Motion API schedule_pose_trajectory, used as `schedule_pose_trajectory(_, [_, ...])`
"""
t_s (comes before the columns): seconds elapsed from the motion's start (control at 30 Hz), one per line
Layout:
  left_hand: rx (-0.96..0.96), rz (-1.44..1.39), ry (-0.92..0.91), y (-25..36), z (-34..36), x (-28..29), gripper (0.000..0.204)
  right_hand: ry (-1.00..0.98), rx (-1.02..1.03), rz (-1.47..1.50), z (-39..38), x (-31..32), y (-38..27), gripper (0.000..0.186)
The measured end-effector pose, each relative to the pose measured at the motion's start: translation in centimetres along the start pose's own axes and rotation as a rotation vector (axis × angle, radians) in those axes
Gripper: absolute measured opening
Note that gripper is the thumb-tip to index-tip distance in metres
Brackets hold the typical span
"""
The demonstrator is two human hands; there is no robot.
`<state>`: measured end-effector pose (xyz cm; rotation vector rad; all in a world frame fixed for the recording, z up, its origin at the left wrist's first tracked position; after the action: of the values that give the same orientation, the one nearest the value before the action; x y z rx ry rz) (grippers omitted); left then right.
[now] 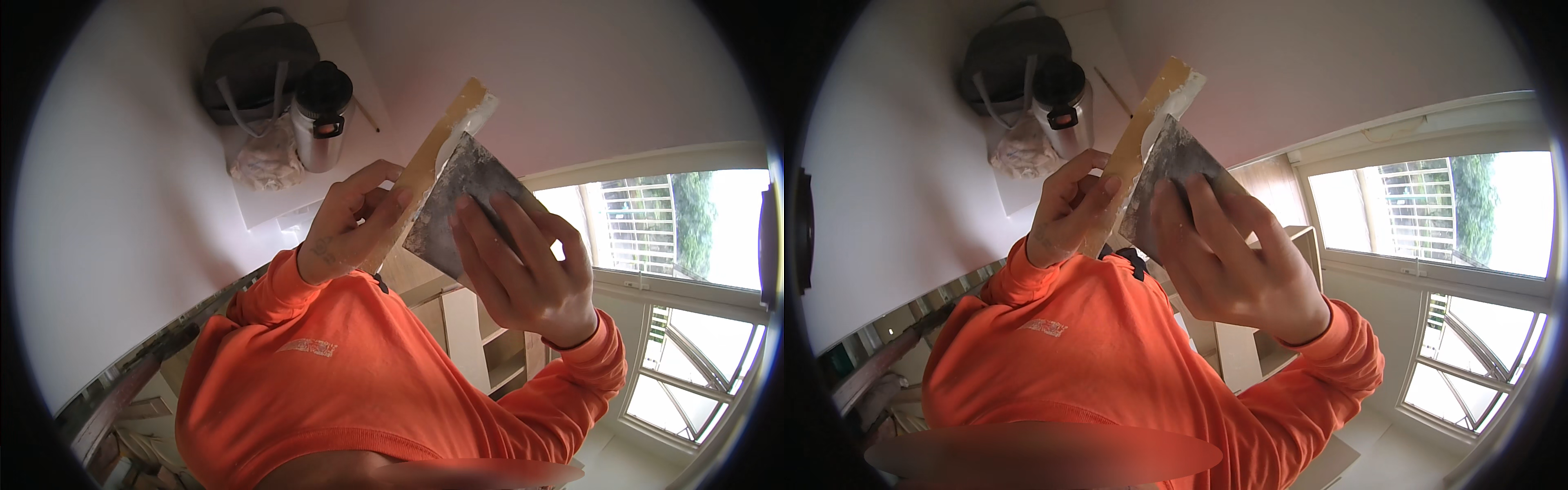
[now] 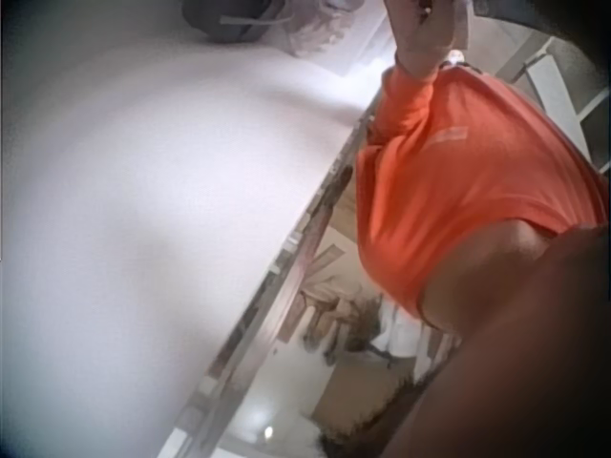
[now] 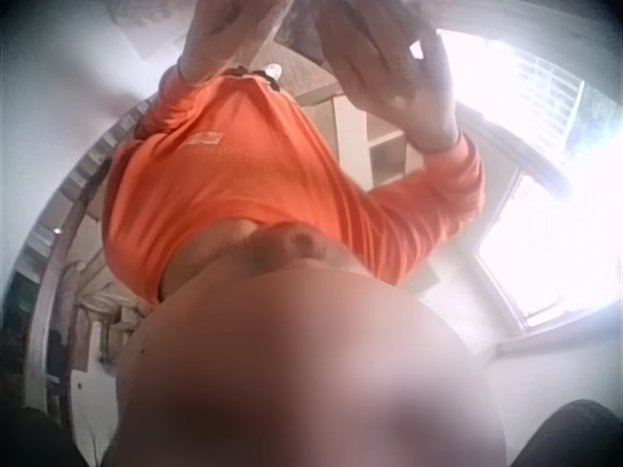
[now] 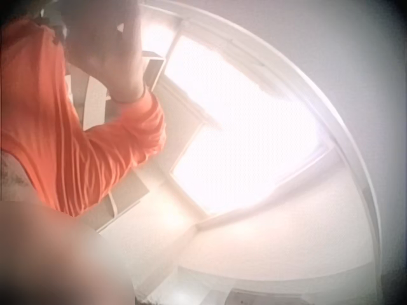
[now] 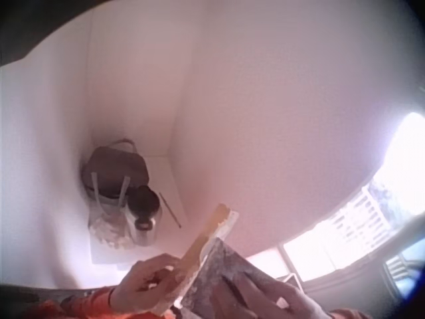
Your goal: The person applies plaster to the underside of a white shelf using a trowel and hawk, then smooths the surface. They later wipe the shelf with a cloth. Another person is visible working nearby.
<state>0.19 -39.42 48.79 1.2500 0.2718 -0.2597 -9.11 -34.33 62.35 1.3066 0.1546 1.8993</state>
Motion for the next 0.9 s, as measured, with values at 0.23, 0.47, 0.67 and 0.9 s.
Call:
schedule_pose_trajectory(0.23, [-0.032,0.093,-0.007,-0.4,1.1,1.0,0.011,-0.031,-0.329,0.469,-0.9,1.9,5.9,0.015])
schedule_pose_trajectory(0.47, [-0.061,0.077,-0.011,0.0,2.0,0.5,0.011,0.157,-1.440,2.123,-10.4,-4.0,13.8,0.038])
schedule_pose_trajectory(0.67, [-0.024,0.068,0.023,-0.8,1.9,0.9,0.010,0.318,-1.412,2.118,-11.2,-1.3,13.5,0.035])
schedule_pose_trajectory(0.9, [-0.066,0.040,0.014,-1.4,2.6,0.9,0.008,0.627,-0.406,-0.281,-4.6,17.3,14.3,0.026])
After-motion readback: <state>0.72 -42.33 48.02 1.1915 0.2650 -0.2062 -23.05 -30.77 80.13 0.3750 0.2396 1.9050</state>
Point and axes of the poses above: each hand's wrist, its own z-axis towards the middle knuckle, its own x-axis out of the back of the hand, y = z × x, the point moved 10 cm from there along z, towards the middle knuckle, and after that the axes turned 15 degrees about -x, right-handed, at the moved point
